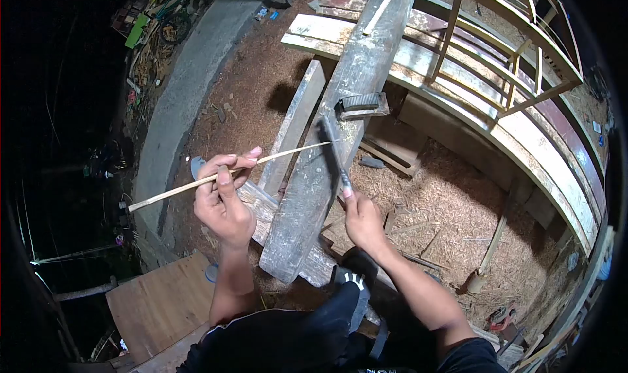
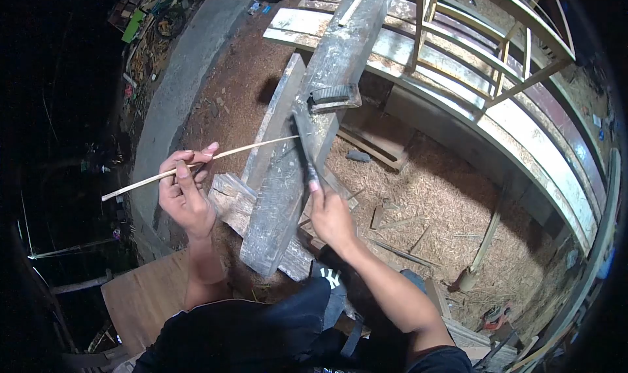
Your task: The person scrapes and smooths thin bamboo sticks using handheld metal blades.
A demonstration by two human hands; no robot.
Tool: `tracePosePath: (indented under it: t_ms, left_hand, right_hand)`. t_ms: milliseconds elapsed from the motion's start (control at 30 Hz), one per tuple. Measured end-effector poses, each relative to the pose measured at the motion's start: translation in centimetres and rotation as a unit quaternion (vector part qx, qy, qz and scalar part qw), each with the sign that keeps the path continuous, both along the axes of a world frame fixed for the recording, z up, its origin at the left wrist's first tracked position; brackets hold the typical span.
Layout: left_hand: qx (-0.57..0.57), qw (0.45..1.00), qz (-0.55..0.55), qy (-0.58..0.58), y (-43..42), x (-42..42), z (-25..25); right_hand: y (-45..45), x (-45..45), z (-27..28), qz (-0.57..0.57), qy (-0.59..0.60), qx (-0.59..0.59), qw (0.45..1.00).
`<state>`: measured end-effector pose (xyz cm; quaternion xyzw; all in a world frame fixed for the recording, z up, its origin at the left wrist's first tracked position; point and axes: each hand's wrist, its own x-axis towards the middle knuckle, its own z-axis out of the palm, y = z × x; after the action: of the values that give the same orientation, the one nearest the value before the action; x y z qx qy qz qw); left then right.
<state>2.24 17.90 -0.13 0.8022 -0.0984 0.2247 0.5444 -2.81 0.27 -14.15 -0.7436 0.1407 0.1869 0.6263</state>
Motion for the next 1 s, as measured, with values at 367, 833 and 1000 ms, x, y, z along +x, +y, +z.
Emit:
tracePosePath:
  t_ms: [367, 833, 1000]
  left_hand:
    - [-0.009, 1.0, -0.012, 0.002, -0.5, 0.3, 0.1]
    - [-0.02, 0.999, -0.04, -0.026, 0.1, 0.8, -0.8]
    - [-0.021, 0.999, -0.031, -0.017, 0.5, 0.8, -0.7]
  right_hand:
    - [-0.1, 0.2, 1.8, 0.02, -0.018, 0.026, 0.999]
    - [0.0, -0.3, 4.0, 0.09, -0.111, 0.078, 0.987]
    - [-0.6, 0.4, 0.3, 0.018, 0.036, 0.034, 0.999]
